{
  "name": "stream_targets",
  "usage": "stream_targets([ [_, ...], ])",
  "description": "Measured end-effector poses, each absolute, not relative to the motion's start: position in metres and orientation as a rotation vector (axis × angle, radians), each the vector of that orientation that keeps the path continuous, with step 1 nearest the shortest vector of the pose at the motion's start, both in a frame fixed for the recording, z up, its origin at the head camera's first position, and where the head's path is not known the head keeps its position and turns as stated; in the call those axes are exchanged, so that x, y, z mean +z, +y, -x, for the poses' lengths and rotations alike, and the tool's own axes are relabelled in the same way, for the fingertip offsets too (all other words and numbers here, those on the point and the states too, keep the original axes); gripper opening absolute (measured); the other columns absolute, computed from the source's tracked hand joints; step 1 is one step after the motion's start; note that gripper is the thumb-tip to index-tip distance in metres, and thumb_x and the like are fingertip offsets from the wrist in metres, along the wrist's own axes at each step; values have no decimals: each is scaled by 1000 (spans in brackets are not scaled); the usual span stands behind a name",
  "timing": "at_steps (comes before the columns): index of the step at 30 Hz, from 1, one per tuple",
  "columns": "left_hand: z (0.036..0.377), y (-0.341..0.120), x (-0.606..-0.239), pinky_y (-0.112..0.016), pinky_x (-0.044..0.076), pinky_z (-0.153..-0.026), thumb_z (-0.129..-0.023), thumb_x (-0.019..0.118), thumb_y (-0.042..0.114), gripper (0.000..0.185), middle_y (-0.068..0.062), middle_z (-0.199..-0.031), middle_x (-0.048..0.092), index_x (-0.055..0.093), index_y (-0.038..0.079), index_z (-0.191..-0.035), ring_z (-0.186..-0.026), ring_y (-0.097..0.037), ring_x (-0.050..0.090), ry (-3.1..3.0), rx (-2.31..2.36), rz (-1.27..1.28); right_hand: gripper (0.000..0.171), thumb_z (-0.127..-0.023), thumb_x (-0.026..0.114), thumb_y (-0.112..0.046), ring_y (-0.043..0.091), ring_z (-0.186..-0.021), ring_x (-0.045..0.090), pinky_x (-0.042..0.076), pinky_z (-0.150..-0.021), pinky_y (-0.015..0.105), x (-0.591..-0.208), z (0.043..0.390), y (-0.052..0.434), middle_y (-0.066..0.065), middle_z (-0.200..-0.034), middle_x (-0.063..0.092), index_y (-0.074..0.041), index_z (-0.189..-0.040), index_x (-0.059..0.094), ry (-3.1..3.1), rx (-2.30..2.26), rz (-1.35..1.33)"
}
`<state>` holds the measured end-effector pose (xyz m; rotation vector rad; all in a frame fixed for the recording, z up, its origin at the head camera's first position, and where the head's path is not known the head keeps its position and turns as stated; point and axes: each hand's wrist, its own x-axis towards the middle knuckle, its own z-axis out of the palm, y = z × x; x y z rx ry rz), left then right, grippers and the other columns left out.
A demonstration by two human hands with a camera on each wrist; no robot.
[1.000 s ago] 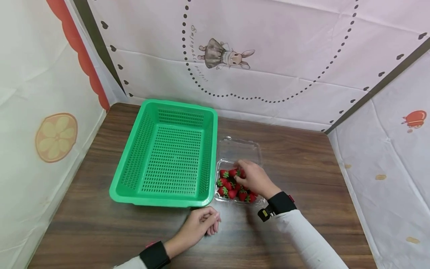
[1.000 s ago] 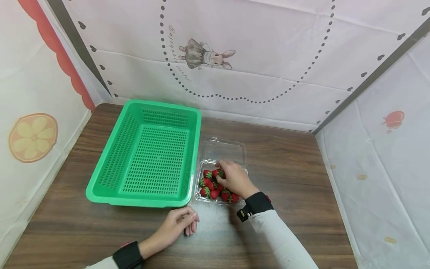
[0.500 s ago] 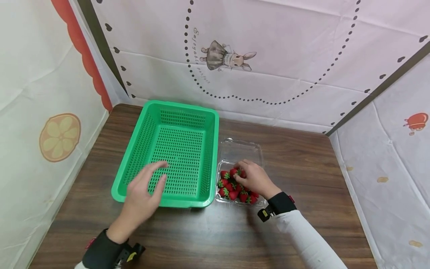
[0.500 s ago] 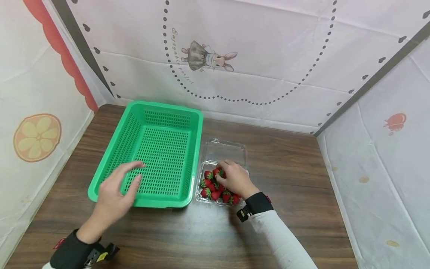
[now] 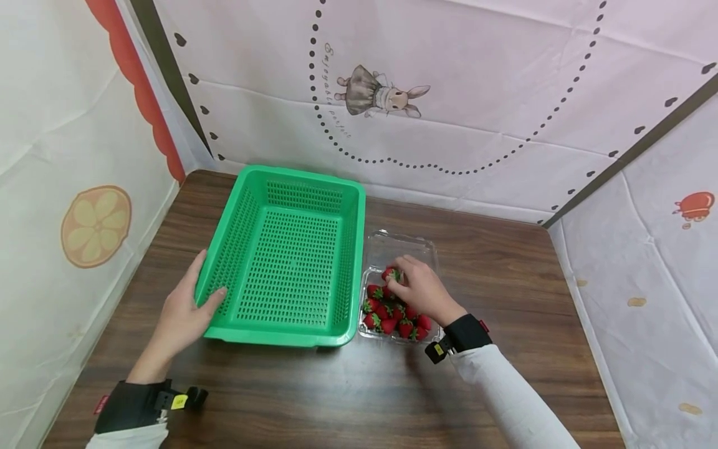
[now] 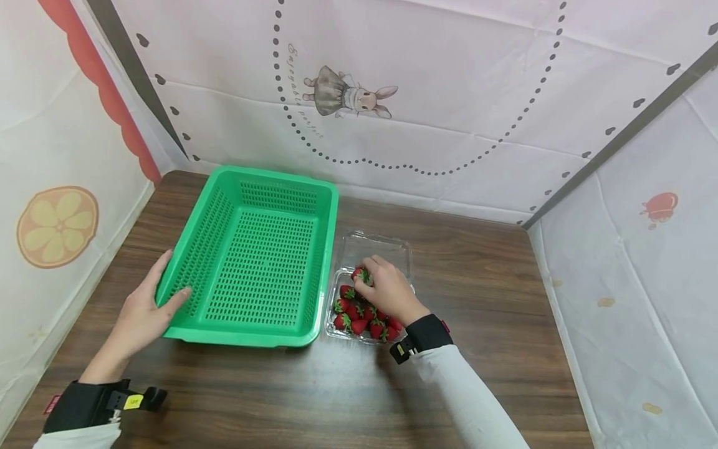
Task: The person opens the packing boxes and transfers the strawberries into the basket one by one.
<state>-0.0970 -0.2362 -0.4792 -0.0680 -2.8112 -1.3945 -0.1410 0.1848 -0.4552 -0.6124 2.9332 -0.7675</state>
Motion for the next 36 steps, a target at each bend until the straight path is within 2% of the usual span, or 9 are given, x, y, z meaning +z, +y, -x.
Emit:
stream_targets([
  [4, 98, -244, -480, -67, 35, -94, -98, 43, 6, 79, -21, -161, 12, -2, 39, -154, -135, -52, 30, -2760, -1657, 19, 23, -95, 53, -22, 11, -68, 44, 39, -64, 27, -445, 147, 172, 2, -90, 57, -12, -114, 64, 2945, -812, 658],
  [8, 98, -247, -482, -68, 29, -101, -97, 38, 1, 80, -12, -163, 5, -1, 45, -151, -141, -47, 21, -2731, -1753, 14, 20, -96, 54, -23, 11, -69, 46, 40, -65, 28, -432, 155, 152, 2, -89, 58, -14, -109, 65, 2933, -822, 740],
  [12, 98, -249, -484, -67, 27, -102, -97, 37, 0, 80, -11, -163, 4, -2, 45, -151, -142, -47, 19, -2732, -1763, 51, 18, -95, 56, -25, 9, -75, 51, 44, -68, 27, -423, 164, 125, -3, -95, 61, -16, -107, 65, 2894, -790, 831],
  [20, 99, -248, -486, -68, 26, -103, -96, 36, -2, 81, -12, -163, 4, -3, 43, -151, -142, -48, 19, -2724, -1783, 69, 22, -94, 57, -27, 16, -96, 61, 48, -81, 30, -419, 184, 76, 1, -106, 64, -13, -110, 64, 2795, -678, 946],
  [29, 99, -246, -485, -69, 24, -103, -97, 37, -1, 80, -11, -163, 2, -2, 42, -152, -143, -48, 15, -2698, -1830, 63, 21, -93, 59, -21, 16, -94, 61, 45, -77, 29, -423, 201, 41, 2, -106, 66, -12, -111, 65, 2695, -662, 982],
  [36, 98, -248, -482, -69, 24, -103, -95, 38, -4, 83, -13, -162, 3, -2, 41, -152, -142, -49, 17, -2707, -1799, 48, 22, -91, 64, -21, 16, -102, 61, 48, -87, 29, -438, 211, 8, 2, -108, 66, -12, -112, 66, 2659, -544, 960],
])
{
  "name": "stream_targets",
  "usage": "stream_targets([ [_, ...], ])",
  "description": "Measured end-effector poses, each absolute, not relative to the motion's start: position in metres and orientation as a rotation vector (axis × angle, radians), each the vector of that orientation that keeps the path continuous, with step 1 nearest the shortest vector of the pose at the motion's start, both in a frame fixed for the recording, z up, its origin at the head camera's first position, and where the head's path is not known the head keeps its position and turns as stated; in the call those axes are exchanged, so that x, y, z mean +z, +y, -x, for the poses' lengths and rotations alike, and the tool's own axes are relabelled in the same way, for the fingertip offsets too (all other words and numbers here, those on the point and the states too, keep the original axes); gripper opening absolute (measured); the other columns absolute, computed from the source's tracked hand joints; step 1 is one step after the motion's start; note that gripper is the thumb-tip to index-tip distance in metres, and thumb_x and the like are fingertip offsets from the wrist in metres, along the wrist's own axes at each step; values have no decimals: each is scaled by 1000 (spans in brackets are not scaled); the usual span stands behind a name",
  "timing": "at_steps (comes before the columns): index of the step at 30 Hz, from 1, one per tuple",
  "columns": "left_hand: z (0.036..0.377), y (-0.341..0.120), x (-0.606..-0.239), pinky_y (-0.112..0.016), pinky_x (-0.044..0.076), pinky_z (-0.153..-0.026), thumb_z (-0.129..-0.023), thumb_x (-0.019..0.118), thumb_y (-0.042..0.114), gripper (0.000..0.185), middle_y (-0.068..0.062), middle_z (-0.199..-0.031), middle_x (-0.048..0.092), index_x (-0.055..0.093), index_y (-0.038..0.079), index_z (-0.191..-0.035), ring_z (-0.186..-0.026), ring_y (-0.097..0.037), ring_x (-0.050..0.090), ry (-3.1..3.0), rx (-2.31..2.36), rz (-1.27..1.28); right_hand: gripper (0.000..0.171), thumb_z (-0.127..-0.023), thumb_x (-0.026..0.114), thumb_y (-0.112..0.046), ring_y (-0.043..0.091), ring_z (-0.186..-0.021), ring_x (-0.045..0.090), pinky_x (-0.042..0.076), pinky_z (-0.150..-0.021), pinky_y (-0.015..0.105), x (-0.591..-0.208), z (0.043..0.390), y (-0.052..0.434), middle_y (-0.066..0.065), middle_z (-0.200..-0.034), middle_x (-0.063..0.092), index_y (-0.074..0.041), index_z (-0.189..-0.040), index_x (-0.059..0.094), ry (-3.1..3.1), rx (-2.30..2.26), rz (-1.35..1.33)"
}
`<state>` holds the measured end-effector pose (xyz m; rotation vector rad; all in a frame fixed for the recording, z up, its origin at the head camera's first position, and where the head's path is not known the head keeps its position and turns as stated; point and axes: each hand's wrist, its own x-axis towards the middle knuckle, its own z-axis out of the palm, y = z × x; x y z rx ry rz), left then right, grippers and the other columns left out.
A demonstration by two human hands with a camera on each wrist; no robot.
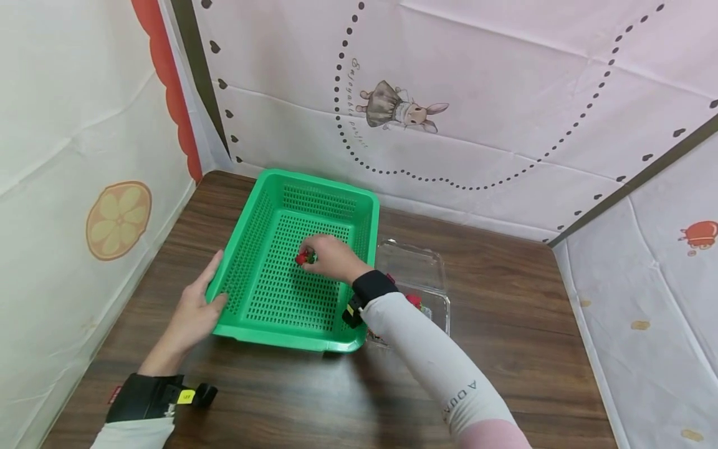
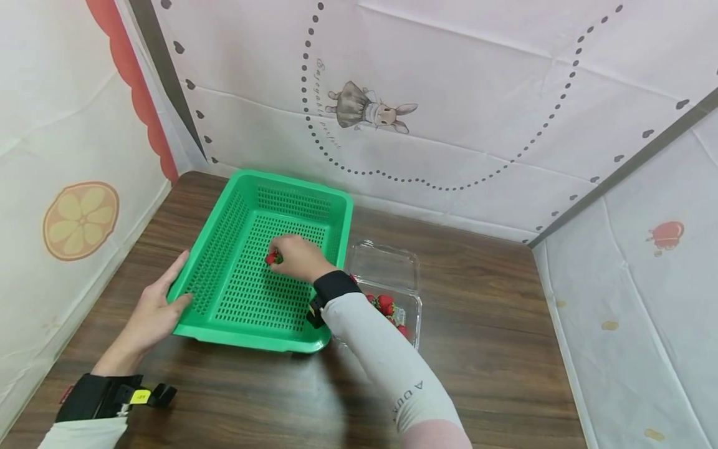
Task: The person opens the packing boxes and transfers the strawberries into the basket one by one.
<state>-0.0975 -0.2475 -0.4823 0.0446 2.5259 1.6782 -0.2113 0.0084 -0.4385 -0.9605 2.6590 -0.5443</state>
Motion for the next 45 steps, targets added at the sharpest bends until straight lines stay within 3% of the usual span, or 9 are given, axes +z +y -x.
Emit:
stream_targets([
  [16, 104, -237, -484, -68, 19, -107, -94, 35, -5, 83, -12, -163, 0, -5, 38, -153, -144, -47, 12, 2530, 1641, -106, 28, -89, 67, -13, 14, -93, 56, 45, -78, 25, -478, 209, -7, 5, -112, 64, -9, -116, 62, 2592, -364, 843],
  [25, 104, -237, -484, -68, 17, -108, -93, 36, -5, 83, -14, -163, 2, -3, 35, -154, -144, -47, 11, 2545, 1650, -128, 40, -89, 69, -19, 17, -109, 58, 47, -89, 28, -479, 207, -5, 6, -122, 61, -11, -127, 58, 2578, -367, 812],
  [33, 103, -239, -486, -68, 17, -108, -94, 36, -5, 82, -15, -163, 3, -3, 34, -154, -145, -46, 11, 2550, 1648, -115, 41, -91, 65, -22, 22, -119, 57, 46, -97, 31, -456, 207, 11, 10, -128, 61, -7, -129, 58, 2535, -506, 888],
  [39, 102, -241, -485, -68, 18, -108, -95, 37, -3, 81, -16, -162, 2, -4, 34, -154, -144, -48, 12, 2540, 1659, -117, 34, -95, 61, -21, 23, -109, 61, 48, -95, 36, -417, 196, 43, 12, -124, 63, -5, -125, 60, 2590, -679, 939],
  [45, 99, -247, -480, -68, 17, -107, -95, 37, -3, 81, -16, -162, 2, -4, 35, -154, -144, -48, 12, 2560, 1647, -103, 30, -95, 59, -21, 18, -94, 63, 52, -83, 30, -399, 181, 94, 9, -117, 65, -6, -121, 62, 2681, -802, 877],
])
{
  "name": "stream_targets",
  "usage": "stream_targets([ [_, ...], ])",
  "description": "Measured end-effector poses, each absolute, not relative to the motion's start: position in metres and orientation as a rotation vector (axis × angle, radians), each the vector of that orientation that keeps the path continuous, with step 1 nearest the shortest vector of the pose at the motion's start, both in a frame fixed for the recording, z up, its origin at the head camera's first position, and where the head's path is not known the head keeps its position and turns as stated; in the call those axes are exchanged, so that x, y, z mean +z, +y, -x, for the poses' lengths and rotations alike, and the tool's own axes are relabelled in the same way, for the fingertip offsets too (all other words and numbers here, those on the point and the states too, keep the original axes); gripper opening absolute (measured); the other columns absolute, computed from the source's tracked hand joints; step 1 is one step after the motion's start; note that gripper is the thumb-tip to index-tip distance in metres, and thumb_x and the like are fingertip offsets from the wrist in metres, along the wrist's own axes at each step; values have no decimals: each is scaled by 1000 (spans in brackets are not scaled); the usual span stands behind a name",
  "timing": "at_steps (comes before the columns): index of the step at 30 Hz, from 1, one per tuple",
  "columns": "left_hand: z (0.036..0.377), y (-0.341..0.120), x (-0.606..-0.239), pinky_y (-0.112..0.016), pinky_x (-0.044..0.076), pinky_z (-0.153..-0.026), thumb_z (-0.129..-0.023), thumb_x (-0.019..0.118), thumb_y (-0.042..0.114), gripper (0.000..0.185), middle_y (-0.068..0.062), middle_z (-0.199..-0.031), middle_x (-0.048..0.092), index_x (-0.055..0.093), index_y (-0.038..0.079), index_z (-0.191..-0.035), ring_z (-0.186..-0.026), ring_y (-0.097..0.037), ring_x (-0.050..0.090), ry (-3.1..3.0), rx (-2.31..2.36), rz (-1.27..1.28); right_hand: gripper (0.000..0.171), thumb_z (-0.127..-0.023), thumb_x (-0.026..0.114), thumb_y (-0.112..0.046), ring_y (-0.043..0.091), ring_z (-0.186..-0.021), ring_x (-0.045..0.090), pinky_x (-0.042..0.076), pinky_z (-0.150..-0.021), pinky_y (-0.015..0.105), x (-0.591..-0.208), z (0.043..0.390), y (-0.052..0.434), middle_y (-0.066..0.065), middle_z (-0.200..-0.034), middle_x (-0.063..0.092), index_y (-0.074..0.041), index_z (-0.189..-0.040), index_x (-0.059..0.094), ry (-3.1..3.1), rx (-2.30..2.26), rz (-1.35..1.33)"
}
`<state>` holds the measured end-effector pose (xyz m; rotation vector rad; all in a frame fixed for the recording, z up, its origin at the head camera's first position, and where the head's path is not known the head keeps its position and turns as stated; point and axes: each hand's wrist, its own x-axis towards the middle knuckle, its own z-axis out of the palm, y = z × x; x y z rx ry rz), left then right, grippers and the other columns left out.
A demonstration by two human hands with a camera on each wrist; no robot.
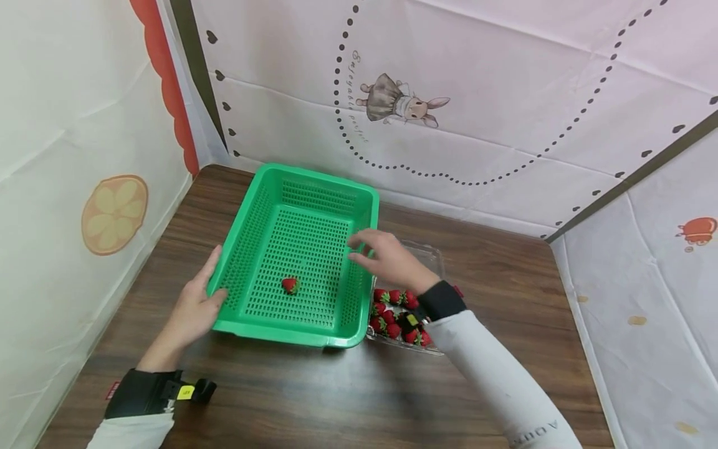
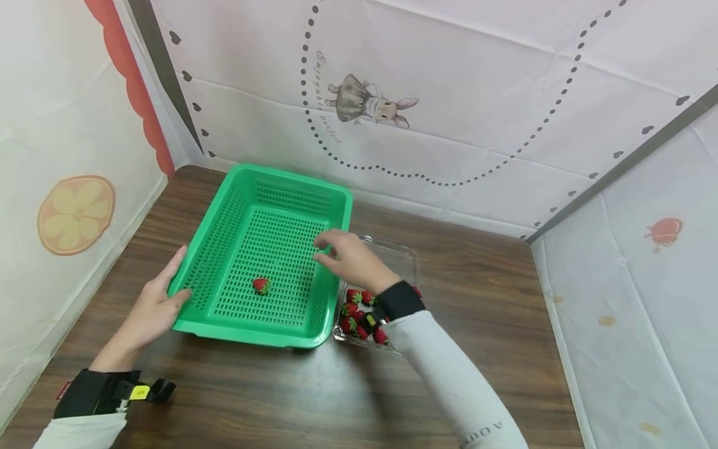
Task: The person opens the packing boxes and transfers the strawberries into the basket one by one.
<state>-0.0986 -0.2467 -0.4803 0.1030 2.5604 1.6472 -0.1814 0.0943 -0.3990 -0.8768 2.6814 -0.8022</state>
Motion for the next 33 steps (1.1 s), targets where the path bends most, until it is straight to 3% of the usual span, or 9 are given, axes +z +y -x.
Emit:
stream_targets([
  [9, 100, -246, -483, -67, 28, -103, -95, 39, -2, 82, -15, -162, 9, 1, 39, -154, -141, -48, 23, 2553, 1687, -17, 21, -95, 59, -19, 17, -89, 63, 52, -78, 31, -419, 153, 164, 5, -101, 68, -6, -111, 66, 2748, -748, 722],
  [13, 99, -246, -485, -38, 46, -98, -97, 44, 5, 78, -9, -163, 14, 6, 43, -153, -141, -41, 29, 2394, 1816, 119, 20, -94, 60, -17, 17, -88, 63, 53, -78, 33, -431, 144, 179, 7, -102, 68, -6, -109, 67, 2771, -670, 702],
  [17, 99, -247, -488, -16, 48, -85, -97, 47, 5, 76, -7, -164, 9, 9, 39, -154, -145, -39, 20, 2043, 2043, 185, 20, -90, 65, -13, 18, -86, 66, 54, -75, 35, -441, 137, 191, 9, -105, 70, -7, -109, 70, 2834, -544, 699],
  [23, 98, -250, -492, -21, 43, -97, -92, 43, -7, 81, -3, -165, 2, 12, 32, -155, -149, -33, 4, 1668, 2244, 184, 30, -84, 72, -11, 22, -87, 69, 56, -73, 38, -452, 131, 197, 9, -108, 72, -9, -114, 70, 2894, -304, 744],
  [33, 99, -247, -493, -19, 45, -91, -86, 40, -14, 85, -5, -164, 6, 16, 31, -155, -148, -33, 7, 1629, 2295, 166, 30, -81, 75, -9, 24, -93, 67, 55, -76, 40, -469, 128, 194, 8, -108, 69, -11, -111, 71, 2892, -229, 737],
])
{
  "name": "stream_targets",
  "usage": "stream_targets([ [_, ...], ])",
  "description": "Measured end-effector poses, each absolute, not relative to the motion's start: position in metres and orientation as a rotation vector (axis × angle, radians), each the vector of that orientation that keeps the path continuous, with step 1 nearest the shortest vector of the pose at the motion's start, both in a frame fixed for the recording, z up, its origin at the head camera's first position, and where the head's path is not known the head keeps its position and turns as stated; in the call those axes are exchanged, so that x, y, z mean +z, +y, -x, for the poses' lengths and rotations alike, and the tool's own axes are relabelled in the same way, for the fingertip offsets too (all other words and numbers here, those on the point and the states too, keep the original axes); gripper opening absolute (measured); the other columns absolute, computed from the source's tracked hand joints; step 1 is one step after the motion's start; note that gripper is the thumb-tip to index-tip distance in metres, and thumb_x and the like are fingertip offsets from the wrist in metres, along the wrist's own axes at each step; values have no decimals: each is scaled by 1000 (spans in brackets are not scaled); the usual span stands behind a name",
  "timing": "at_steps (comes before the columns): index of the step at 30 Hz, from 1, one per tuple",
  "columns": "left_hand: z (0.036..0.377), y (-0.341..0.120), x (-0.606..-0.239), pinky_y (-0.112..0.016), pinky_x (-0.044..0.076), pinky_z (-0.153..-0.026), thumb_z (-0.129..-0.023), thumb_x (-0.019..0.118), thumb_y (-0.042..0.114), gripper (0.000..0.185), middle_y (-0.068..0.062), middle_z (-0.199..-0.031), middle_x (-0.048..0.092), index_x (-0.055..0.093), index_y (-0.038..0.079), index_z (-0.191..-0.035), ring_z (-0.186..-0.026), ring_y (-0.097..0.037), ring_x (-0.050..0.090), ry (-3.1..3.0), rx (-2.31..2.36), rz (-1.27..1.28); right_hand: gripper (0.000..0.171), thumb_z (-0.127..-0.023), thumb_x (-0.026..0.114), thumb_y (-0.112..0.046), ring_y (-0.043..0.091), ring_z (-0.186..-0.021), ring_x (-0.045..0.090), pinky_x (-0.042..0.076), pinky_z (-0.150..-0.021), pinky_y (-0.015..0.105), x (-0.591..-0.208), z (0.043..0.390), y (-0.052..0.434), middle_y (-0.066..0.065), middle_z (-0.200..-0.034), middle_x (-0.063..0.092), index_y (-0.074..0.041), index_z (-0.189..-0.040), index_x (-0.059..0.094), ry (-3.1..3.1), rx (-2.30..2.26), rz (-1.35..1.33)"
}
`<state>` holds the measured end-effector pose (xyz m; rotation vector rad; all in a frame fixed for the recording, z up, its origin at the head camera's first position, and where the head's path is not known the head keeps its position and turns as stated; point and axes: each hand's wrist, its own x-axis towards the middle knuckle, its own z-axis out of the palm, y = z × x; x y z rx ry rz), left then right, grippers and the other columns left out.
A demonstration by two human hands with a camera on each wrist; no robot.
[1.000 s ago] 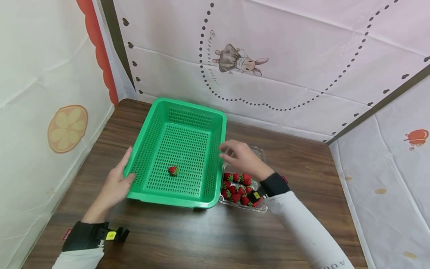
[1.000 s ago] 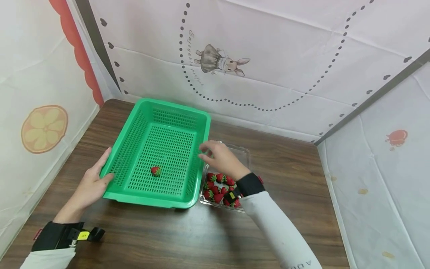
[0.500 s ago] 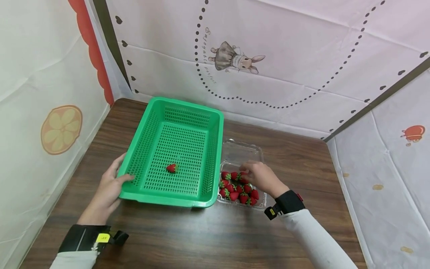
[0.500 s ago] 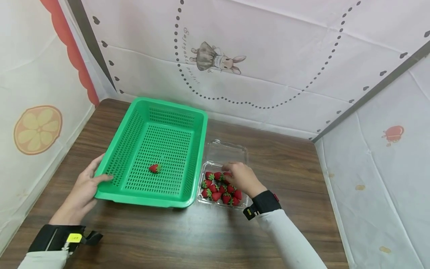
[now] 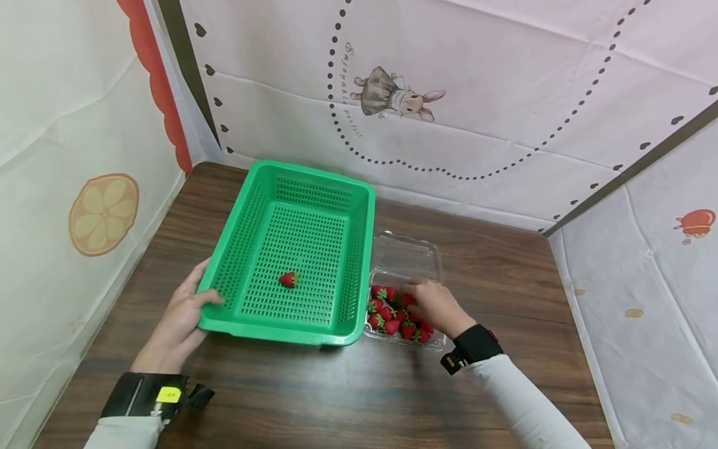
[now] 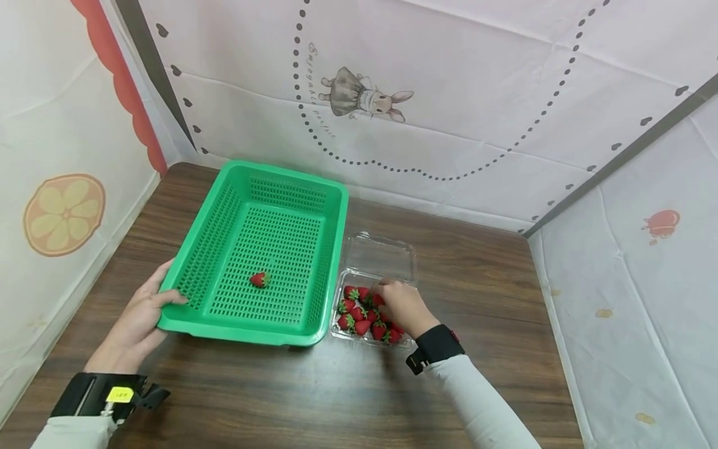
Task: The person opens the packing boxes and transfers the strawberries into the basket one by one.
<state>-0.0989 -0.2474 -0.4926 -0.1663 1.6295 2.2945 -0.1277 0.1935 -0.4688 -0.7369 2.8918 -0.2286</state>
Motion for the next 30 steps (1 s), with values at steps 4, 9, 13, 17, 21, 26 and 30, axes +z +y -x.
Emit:
stream_targets([
  [4, 99, -246, -492, -19, 45, -91, -86, 40, -14, 85, -6, -163, 7, 17, 31, -155, -148, -32, 9, 1637, 2293, 160, 29, -81, 74, -6, 23, -89, 67, 55, -75, 40, -475, 127, 193, 8, -107, 68, -11, -109, 71, 2884, -213, 735],
  [9, 100, -244, -492, -19, 45, -91, -86, 40, -14, 85, -7, -163, 8, 17, 31, -154, -147, -31, 11, 1642, 2292, 156, 24, -80, 74, -5, 19, -79, 63, 54, -71, 39, -477, 127, 192, 6, -97, 67, -10, -103, 69, 2880, -201, 700],
  [13, 99, -244, -492, -19, 45, -91, -86, 41, -14, 85, -7, -163, 8, 17, 31, -154, -147, -31, 11, 1641, 2293, 152, 23, -81, 74, -6, 17, -78, 61, 54, -70, 37, -476, 129, 193, 5, -95, 67, -10, -102, 67, 2863, -192, 687],
  [17, 97, -245, -492, -20, 46, -91, -87, 41, -13, 83, -7, -163, 9, 18, 30, -154, -146, -28, 15, 1625, 2316, 153, 26, -82, 73, -10, 19, -81, 62, 53, -70, 37, -471, 132, 192, 7, -99, 67, -10, -108, 69, 2851, -177, 715],
  [21, 96, -246, -493, -20, 47, -91, -87, 41, -13, 83, -7, -163, 10, 19, 31, -154, -145, -26, 17, 1619, 2329, 157, 27, -83, 72, -10, 19, -78, 62, 51, -66, 34, -462, 134, 191, 9, -101, 68, -10, -110, 72, 2856, -192, 753],
  [26, 96, -246, -494, -21, 47, -91, -87, 40, -14, 84, -6, -163, 8, 18, 32, -154, -146, -30, 14, 1618, 2317, 163, 22, -81, 74, -7, 20, -82, 64, 53, -68, 32, -446, 136, 190, 10, -100, 66, -7, -103, 73, 2861, -306, 824],
  [30, 96, -246, -494, -21, 47, -90, -86, 40, -14, 85, -6, -164, 7, 18, 33, -154, -147, -33, 11, 1624, 2307, 170, 18, -80, 75, -7, 20, -82, 64, 52, -67, 32, -428, 140, 184, 8, -98, 66, -9, -98, 73, 2926, -334, 842],
])
